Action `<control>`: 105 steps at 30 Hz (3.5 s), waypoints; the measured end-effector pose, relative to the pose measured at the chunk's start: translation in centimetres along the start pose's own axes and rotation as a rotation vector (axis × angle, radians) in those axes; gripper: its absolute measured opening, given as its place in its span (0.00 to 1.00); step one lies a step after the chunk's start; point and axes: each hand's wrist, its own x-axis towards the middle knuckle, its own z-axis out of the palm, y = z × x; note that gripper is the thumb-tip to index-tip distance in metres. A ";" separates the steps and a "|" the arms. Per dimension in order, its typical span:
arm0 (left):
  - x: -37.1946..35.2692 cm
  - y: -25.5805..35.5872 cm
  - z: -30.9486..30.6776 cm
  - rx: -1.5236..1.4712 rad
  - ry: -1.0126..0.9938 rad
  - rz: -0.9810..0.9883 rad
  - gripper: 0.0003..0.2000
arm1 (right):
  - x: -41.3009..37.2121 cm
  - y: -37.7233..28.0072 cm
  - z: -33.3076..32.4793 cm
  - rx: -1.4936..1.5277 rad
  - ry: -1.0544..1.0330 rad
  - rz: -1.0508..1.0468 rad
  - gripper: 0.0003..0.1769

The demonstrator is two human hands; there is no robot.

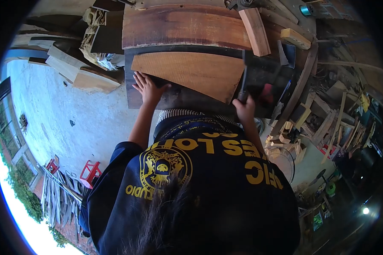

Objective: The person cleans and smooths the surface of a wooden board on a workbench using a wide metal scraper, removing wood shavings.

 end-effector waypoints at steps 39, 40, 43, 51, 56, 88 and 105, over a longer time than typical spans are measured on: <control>3.0 3.8 1.1 0.008 0.132 0.445 0.53 | -6.7 2.4 -5.3 -0.734 -0.214 0.099 0.24; 3.0 3.8 1.2 0.004 0.138 0.451 0.54 | -6.7 2.3 -5.7 -0.735 -0.222 0.090 0.24; 3.2 3.6 1.5 0.011 0.138 0.457 0.55 | -4.5 0.1 -4.7 -0.752 -0.235 0.102 0.24; 3.0 4.0 0.8 0.041 0.052 0.429 0.56 | -4.7 -1.0 -3.9 -0.783 -0.206 0.118 0.24; 3.4 4.1 1.0 0.063 -0.014 0.400 0.59 | -4.5 -1.6 -3.4 -0.821 -0.216 0.142 0.25; 5.0 11.9 0.3 0.210 -0.303 -0.120 0.80 | -6.9 -1.3 -5.9 -0.553 -0.238 -0.163 0.29; 5.0 10.5 1.3 0.178 -0.249 -0.076 0.79 | -5.8 -1.1 -5.1 -0.445 -0.114 -0.295 0.27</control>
